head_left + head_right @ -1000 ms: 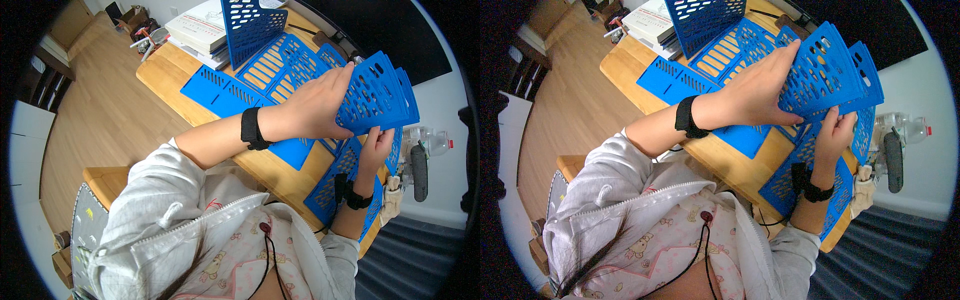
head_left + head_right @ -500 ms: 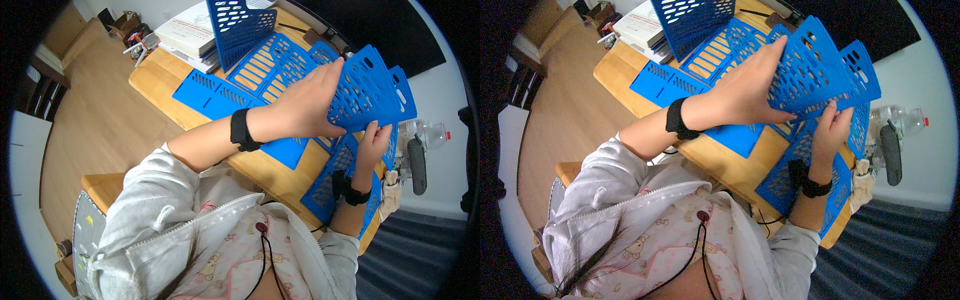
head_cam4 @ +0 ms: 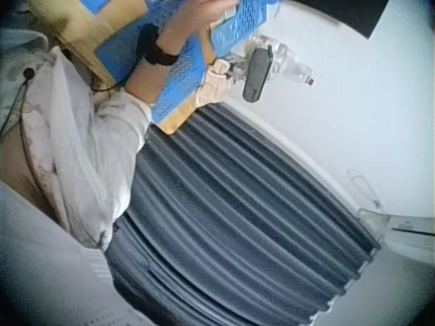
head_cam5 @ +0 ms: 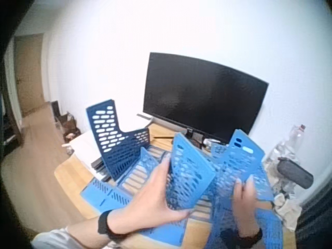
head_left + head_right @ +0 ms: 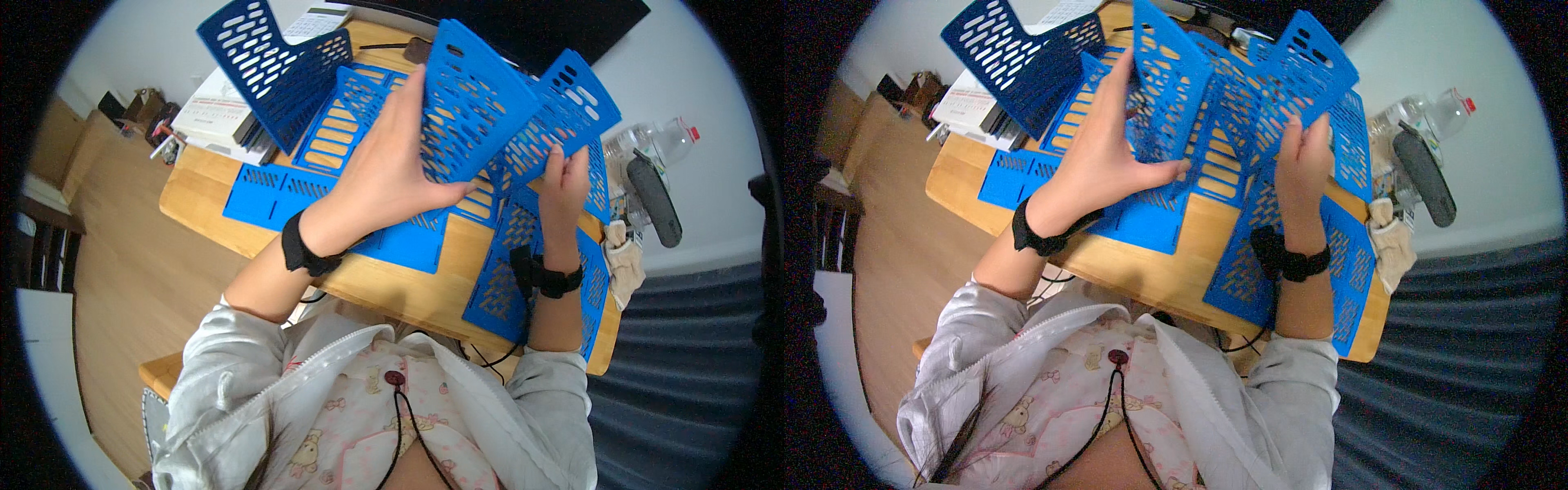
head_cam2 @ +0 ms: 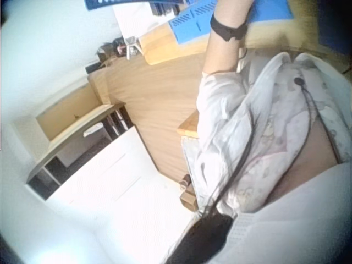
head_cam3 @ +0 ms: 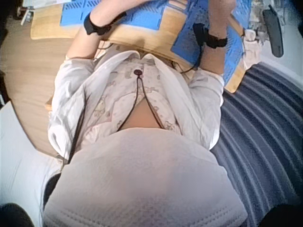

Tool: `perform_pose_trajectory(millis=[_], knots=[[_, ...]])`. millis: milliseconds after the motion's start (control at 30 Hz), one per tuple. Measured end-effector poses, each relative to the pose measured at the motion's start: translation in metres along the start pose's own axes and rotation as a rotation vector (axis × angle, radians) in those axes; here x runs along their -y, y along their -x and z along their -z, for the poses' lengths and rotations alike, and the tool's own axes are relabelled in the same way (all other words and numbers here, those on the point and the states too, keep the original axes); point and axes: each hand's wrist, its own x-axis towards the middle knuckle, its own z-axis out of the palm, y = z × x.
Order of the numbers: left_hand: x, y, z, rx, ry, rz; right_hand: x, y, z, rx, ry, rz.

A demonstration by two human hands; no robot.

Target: The person assembles blue plastic slotted panels by hand, interlocking edges and aligning them into a larger structure on a wooden table. The person repeatedly adjusts and repositions the panels to fit them together.

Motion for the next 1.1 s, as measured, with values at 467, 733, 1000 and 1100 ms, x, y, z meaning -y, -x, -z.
perform_pose_trajectory(millis=[467, 733, 1000, 1100], knots=[[-0.002, 0.005, 0.002, 0.049, 0.026, 0.086, 0.008, 0.000, 0.003, 0.026, -0.039, 0.027], [0.000, 0.006, 0.003, 0.059, 0.016, 0.084, 0.013, 0.000, 0.004, 0.028, -0.029, 0.056], [0.001, 0.007, 0.002, 0.058, 0.020, 0.085, 0.012, 0.001, 0.004, 0.012, 0.027, 0.087], [0.001, 0.007, 0.001, 0.059, 0.016, 0.086, 0.010, 0.001, 0.004, 0.035, 0.020, 0.065]])
